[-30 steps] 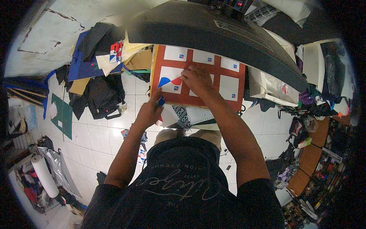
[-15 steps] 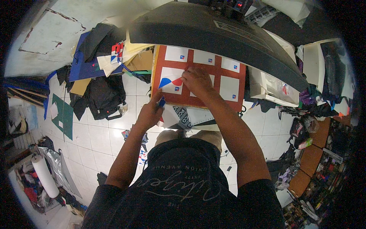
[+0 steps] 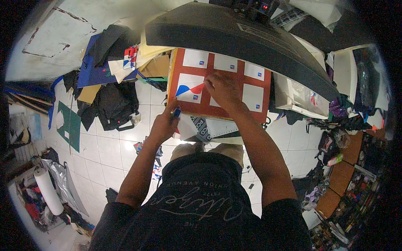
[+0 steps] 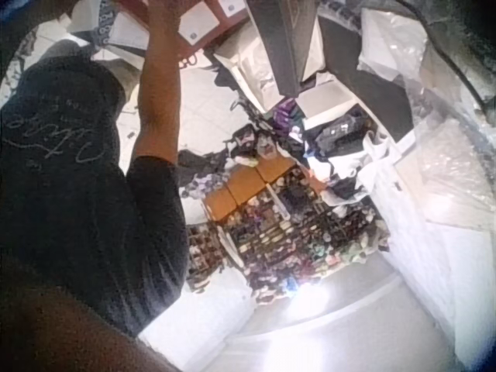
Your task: The person places rectangular stickers onto a heat press, closes the press to apply heat, and then removes the pressed stickers, placing them in a container.
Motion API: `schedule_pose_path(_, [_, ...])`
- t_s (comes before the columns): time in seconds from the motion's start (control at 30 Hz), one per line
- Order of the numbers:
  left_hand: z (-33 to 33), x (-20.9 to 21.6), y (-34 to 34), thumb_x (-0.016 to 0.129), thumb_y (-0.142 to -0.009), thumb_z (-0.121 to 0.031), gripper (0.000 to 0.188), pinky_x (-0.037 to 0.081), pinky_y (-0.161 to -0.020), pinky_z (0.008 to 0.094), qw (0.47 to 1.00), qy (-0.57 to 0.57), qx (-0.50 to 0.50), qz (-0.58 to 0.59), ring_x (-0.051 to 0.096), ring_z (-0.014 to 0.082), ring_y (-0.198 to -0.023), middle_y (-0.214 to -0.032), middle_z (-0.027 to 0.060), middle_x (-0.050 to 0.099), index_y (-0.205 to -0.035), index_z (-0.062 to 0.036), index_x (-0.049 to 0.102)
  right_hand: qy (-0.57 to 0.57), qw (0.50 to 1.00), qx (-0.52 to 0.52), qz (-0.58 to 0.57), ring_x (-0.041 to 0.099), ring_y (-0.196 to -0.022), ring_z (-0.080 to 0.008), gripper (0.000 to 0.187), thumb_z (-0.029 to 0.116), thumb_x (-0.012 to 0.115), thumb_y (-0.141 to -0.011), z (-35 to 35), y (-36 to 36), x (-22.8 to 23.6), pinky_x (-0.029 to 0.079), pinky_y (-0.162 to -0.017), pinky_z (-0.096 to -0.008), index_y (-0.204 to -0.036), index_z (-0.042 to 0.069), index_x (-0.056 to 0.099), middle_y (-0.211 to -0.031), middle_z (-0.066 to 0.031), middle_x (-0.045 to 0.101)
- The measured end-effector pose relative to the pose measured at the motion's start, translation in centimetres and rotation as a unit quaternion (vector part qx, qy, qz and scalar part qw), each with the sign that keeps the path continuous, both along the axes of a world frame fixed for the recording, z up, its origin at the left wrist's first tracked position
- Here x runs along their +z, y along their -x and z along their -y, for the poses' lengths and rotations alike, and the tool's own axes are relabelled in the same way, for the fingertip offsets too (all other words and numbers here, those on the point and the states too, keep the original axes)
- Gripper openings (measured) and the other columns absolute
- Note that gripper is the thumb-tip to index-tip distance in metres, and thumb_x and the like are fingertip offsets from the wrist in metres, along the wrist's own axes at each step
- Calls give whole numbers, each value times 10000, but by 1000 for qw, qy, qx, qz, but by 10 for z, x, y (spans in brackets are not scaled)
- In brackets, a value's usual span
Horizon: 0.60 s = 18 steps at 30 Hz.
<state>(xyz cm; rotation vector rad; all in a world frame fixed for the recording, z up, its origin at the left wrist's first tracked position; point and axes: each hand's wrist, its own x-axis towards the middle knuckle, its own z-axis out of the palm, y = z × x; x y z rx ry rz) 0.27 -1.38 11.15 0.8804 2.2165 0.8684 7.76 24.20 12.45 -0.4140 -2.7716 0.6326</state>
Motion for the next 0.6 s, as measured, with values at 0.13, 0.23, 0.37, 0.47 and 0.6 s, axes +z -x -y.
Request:
schedule_pose_path(0.13, [9, 32, -3, 567, -866, -93, 526, 541, -732, 457, 997, 57, 27, 54, 687, 392, -792, -932, 267, 675, -1375, -77, 435, 86, 995, -48, 33, 658, -783, -245, 210, 252, 665, -893, 2, -22, 17, 526, -708, -366, -969, 58, 682, -913, -89, 679])
schedule_pose_path(0.23, [27, 25, -11, 572, -896, -101, 348, 552, -754, 377, 973, 14, 111, 203, 708, 295, -807, -952, 215, 698, -1230, -8, 556, 181, 977, -83, 75, 662, -809, -258, 278, 322, 652, -909, 22, -51, 16, 526, -737, -381, -999, 61, 686, -930, -120, 683])
schedule_pose_path(0.37, [45, 8, -32, 578, -910, -91, 250, 545, -782, 319, 869, -107, 247, 415, 685, 211, -856, -965, 129, 695, -1122, 40, 603, 364, 918, -34, 154, 643, -780, -233, 376, 370, 720, -859, 68, -85, 20, 517, -720, -352, -1040, 45, 667, -911, -114, 675])
schedule_pose_path(0.47, [29, 4, -55, 611, -893, -85, 211, 547, -782, 324, 804, -157, 317, 477, 674, 212, -859, -969, 105, 680, -1075, 22, 606, 397, 903, -6, 164, 599, -723, -143, 411, 310, 804, -797, 99, -100, 23, 491, -677, -283, -1018, 10, 631, -896, -63, 647])
schedule_pose_path(0.6, [2, 7, -72, 645, -898, -120, 234, 550, -758, 331, 737, -176, 357, 547, 665, 205, -863, -993, 104, 657, -1088, 4, 589, 442, 877, -42, 183, 602, -750, -152, 416, 298, 813, -787, 114, -109, 9, 485, -697, -291, -987, 8, 594, -928, -81, 650])
